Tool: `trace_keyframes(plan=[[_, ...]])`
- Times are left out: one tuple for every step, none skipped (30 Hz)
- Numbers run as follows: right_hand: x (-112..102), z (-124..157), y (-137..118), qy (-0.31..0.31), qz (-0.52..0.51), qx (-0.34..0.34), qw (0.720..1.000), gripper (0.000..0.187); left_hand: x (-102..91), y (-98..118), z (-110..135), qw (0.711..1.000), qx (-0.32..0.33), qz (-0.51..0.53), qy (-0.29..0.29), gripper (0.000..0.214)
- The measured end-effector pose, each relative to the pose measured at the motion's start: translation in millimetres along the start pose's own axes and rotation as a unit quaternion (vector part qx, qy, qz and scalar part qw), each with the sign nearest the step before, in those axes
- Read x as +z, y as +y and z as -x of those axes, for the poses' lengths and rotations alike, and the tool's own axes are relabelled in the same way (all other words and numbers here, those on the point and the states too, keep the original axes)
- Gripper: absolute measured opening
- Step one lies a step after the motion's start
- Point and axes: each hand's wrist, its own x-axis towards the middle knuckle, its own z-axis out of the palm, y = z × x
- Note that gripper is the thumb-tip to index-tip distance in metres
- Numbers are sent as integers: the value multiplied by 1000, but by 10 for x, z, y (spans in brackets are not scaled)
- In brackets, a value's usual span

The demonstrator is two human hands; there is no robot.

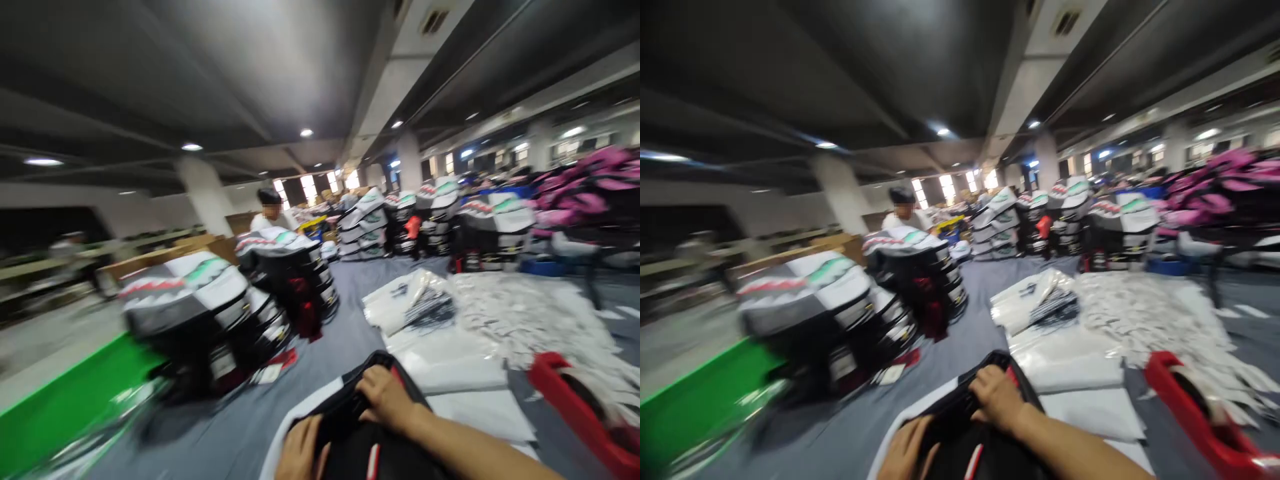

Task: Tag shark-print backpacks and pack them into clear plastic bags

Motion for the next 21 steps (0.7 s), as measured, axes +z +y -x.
trace_keyframes(plan=[[1, 62, 6, -3, -12, 6, 1000, 49, -69, 101, 11, 999, 5, 5, -40, 36], [17, 92, 30, -9, -28, 7, 1000, 45, -121, 182, -24, 996, 6, 8, -88, 40], [45, 92, 64, -16, -41, 6, 999, 42, -151, 232, -99, 992, -16, 6, -124, 43], [83, 66, 105, -27, -53, 2, 998, 38, -159, 251, -202, 983, -41, 4, -177, 44], [125, 19, 150, -38, -63, 0, 997, 36, -148, 244, -319, 970, -69, 2, -233, 43], [169, -42, 196, -49, -70, -3, 996, 33, -124, 221, -438, 963, -91, 0, -255, 40], [210, -110, 244, -60, -75, -3, 995, 30, -93, 195, -552, 958, -110, -3, -267, 38], [249, -182, 294, -70, -77, 0, 995, 26, -59, 180, -653, 952, -125, -7, -278, 36], [284, -254, 347, -79, -79, 5, 994, 23, -27, 182, -738, 949, -137, -13, -284, 36], [318, -322, 401, -87, -79, 13, 993, 22, -1, 209, -804, 946, -146, -18, -288, 38], [351, -384, 453, -94, -80, 22, 992, 22, 20, 259, -850, 945, -150, -23, -289, 42], [385, -439, 498, -99, -79, 31, 991, 23, 35, 329, -876, 946, -151, -27, -286, 49], [419, -485, 534, -101, -77, 42, 991, 25, 45, 411, -883, 950, -143, -27, -278, 58], [453, -522, 557, -101, -74, 51, 991, 25, 54, 496, -876, 954, -128, -20, -271, 68], [485, -549, 567, -98, -70, 59, 991, 25, 62, 576, -857, 956, -113, -6, -272, 77], [512, -565, 566, -94, -66, 65, 991, 25, 73, 642, -831, 954, -104, 14, -282, 84], [531, -571, 559, -90, -63, 67, 992, 24, 86, 692, -803, 948, -102, 37, -298, 88], [537, -568, 553, -86, -63, 64, 992, 24, 100, 722, -777, 941, -109, 60, -314, 90], [527, -558, 553, -84, -64, 56, 993, 25, 116, 737, -757, 934, -123, 78, -327, 91], [502, -545, 567, -81, -65, 45, 994, 26, 132, 741, -743, 929, -138, 88, -332, 91], [459, -533, 601, -78, -65, 34, 994, 29, 148, 739, -737, 928, -150, 92, -327, 92]])
